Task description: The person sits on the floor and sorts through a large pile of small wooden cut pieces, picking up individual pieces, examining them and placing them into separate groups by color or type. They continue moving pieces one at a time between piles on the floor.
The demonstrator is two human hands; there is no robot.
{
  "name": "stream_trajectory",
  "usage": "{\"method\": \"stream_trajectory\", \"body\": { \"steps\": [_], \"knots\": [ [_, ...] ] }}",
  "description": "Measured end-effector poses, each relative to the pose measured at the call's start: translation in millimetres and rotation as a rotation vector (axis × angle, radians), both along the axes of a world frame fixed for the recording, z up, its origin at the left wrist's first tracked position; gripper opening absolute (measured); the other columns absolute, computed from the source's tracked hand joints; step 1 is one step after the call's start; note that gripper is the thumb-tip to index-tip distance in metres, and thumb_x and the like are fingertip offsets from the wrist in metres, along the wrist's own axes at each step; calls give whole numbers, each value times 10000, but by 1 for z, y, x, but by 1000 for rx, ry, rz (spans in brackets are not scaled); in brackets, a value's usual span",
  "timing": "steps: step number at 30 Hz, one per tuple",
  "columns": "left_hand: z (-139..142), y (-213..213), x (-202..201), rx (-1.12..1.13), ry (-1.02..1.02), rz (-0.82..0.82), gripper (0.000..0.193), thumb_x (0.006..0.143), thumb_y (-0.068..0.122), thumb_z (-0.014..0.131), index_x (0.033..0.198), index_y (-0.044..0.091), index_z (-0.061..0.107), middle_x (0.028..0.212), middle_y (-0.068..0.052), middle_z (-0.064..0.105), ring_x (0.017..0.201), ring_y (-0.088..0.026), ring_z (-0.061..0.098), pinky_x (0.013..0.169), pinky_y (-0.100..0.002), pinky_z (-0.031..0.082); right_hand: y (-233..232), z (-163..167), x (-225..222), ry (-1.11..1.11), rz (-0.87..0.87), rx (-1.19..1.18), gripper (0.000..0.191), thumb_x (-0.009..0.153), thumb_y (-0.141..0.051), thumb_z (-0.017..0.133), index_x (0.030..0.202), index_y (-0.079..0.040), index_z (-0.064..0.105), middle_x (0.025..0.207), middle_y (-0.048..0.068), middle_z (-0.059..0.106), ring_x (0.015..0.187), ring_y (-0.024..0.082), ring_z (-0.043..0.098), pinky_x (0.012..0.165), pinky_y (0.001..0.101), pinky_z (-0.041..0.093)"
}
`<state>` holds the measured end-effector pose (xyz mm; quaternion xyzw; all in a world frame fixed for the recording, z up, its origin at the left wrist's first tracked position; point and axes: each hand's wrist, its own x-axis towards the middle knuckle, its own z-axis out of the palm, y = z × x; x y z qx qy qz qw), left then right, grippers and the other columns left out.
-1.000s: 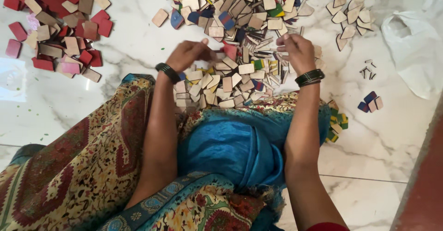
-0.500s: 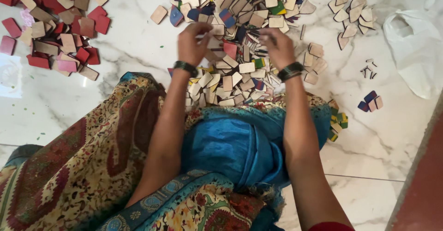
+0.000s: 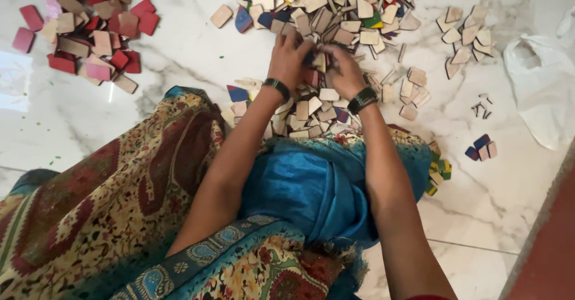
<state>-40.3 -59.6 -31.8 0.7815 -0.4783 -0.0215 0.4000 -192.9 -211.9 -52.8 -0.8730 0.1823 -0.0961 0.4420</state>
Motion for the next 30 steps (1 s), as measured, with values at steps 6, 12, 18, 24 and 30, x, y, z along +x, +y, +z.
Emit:
{"method": "stream_trajectory", "body": {
  "steps": [6,12,18,24,30],
  "knots": [
    [-1,36,-14,-14,183,-46,303,758,116,814,1038,164,708,1175,-126,583,970,-362,618,853,-450,531,-2,7,-3,117,58,290,494,842,149,457,1251,-42,659,1259,83,664,1046,152,676,908,290,552],
    [-7,47,-13,-67,326,-145,161,892,188,757,1012,98,699,944,-131,663,818,-339,685,713,-435,548,-23,10,-16,123,-73,588,298,1004,87,456,1181,-24,669,1082,38,712,963,98,669,854,258,551],
    [-2,49,9,-70,528,-38,190,1006,202,590,1043,46,690,744,-110,713,658,-192,719,603,-342,526,-45,16,-45,-113,-138,289,309,964,109,490,1184,-16,666,1122,61,723,1030,132,707,909,293,590],
    [2,42,-4,-198,992,-116,341,1078,237,520,1288,8,660,985,-44,752,769,-115,708,680,-257,569,-5,35,-18,96,-184,232,211,1027,-117,700,1235,-87,692,1126,30,742,982,138,721,878,284,594],
    [8,25,-24,-301,1152,-116,258,1037,145,657,1255,5,659,991,-40,713,783,-117,689,670,-249,569,24,63,0,-190,70,748,431,987,-101,715,1386,-73,554,1250,14,684,1128,115,680,963,290,586]
  ]
}}
